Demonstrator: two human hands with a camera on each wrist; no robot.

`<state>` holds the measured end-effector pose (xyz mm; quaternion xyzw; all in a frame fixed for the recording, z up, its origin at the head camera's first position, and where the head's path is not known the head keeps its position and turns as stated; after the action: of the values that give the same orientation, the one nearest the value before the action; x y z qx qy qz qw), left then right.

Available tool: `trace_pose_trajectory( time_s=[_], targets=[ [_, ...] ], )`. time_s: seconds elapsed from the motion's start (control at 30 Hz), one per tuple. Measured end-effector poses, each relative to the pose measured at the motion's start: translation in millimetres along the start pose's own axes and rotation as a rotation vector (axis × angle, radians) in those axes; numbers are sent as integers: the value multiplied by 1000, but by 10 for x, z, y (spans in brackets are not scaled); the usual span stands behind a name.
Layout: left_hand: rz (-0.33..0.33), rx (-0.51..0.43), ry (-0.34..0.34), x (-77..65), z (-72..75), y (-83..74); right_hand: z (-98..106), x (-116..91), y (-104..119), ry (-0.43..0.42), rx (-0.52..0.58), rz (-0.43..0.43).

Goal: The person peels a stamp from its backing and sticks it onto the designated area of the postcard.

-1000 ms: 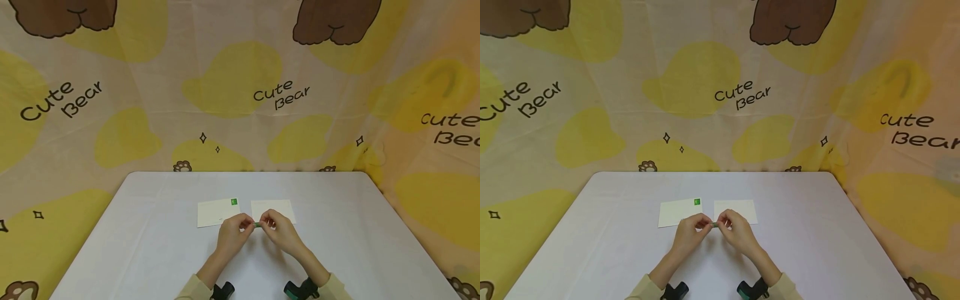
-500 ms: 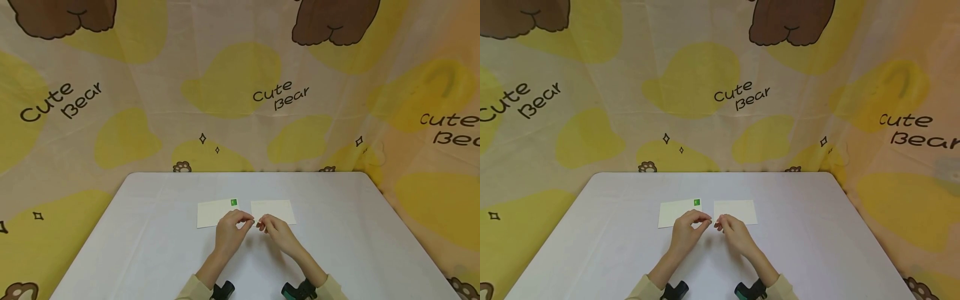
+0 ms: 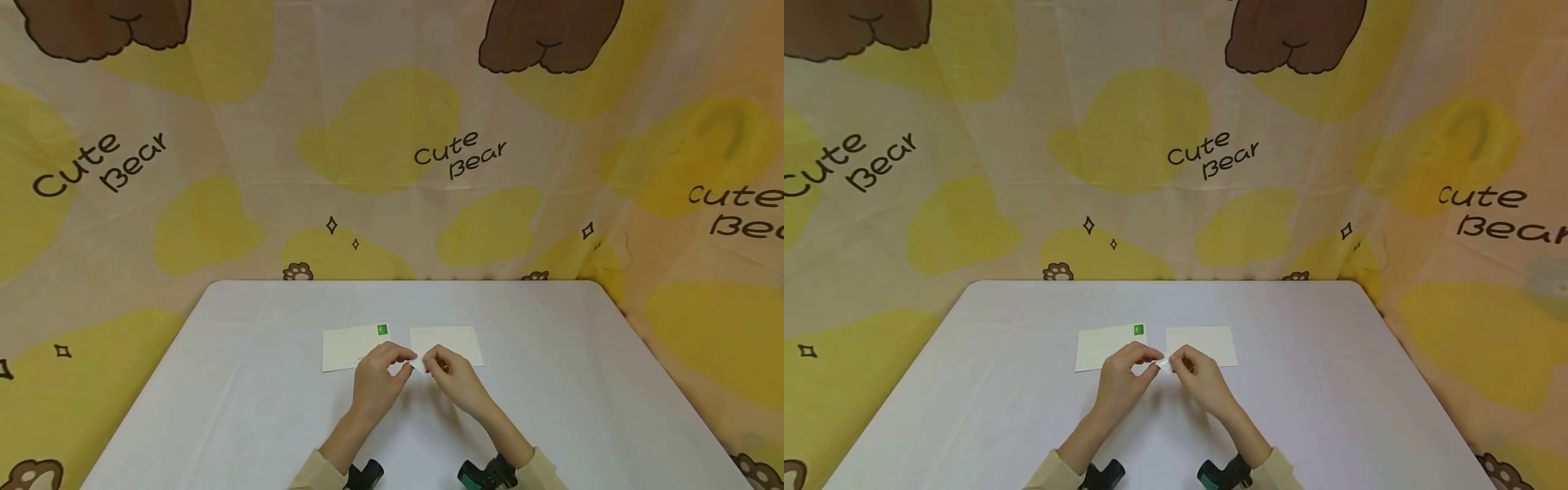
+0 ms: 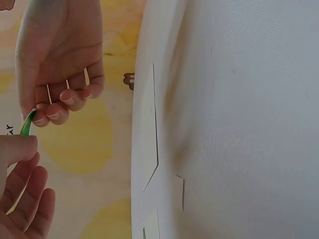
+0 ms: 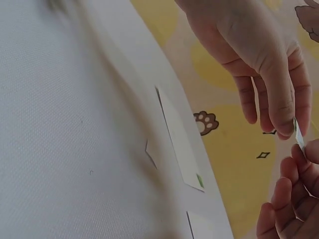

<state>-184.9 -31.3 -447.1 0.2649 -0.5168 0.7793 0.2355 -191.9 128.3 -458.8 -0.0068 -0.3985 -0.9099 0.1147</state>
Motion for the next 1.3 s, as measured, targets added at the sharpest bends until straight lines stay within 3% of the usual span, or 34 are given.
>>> trace_pose_trajectory(
  time_s=[0.23,0.5,0.7,0.9,1.17,1.3],
  targets=[
    [42,-63,-6,5,28,27,8,16,6,-28,57,-22],
    [256,-236,66,-10,31,88,7,42,-11,-53,63,-25],
    [358,-291,93,2,45,95,-25,59,-19,-53,50,-12],
    [406,-310,101,18,55,104,-52,76,-4,-44,37,-4],
    [415,-321,102,16,52,105,-78,87,5,-26,27,-5],
    [407,-315,82,23,57,99,-91,100,19,-71,6,8]
  ],
)
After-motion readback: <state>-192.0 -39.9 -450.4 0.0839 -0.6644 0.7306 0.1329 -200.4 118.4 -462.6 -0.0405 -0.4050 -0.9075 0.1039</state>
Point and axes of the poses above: each hand's wrist, its own x-axis towards the middle knuckle, its own z-axis out of the back of the hand, y = z × x, the point moved 2 cm from there along x, towards the middle knuckle, and after that the axes turned 15 degrees about -x, right-handed, at the moved point
